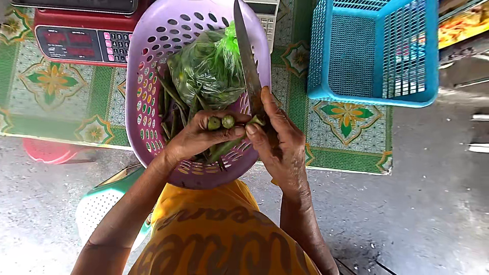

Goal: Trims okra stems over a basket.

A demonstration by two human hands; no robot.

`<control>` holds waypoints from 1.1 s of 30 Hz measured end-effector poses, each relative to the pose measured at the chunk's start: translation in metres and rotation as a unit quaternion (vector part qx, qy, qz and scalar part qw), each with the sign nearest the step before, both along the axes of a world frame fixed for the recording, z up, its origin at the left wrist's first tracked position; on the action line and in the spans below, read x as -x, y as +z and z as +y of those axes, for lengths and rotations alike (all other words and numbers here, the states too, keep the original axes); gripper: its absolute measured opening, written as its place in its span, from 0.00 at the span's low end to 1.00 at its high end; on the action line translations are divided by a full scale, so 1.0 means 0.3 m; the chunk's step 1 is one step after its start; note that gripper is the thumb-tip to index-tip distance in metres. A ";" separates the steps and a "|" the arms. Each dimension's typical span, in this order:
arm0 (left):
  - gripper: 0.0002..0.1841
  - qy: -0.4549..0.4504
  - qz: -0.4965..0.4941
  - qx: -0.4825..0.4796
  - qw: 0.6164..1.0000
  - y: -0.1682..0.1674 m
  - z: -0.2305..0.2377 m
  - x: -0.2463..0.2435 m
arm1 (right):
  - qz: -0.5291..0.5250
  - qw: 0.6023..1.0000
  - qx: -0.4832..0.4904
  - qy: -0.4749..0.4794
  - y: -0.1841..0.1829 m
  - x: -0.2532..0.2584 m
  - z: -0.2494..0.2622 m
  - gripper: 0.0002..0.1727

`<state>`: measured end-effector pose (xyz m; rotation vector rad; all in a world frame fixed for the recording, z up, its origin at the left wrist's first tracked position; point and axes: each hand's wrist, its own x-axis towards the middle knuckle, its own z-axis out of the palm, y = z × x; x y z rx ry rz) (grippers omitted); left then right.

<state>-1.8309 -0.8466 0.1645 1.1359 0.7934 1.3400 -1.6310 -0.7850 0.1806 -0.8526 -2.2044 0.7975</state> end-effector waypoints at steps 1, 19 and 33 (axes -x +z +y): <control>0.14 -0.001 0.006 -0.007 1.000 -0.002 -0.001 -0.003 | -0.003 1.000 0.000 -0.002 0.000 -0.006 0.001 0.36; 0.12 0.086 0.277 -0.145 0.946 -0.037 -0.003 -0.006 | 0.019 0.998 0.057 0.000 -0.002 0.006 -0.047 0.31; 0.14 0.092 0.046 -0.080 0.991 -0.029 -0.022 0.043 | 0.139 0.826 0.536 0.101 0.011 -0.040 -0.039 0.46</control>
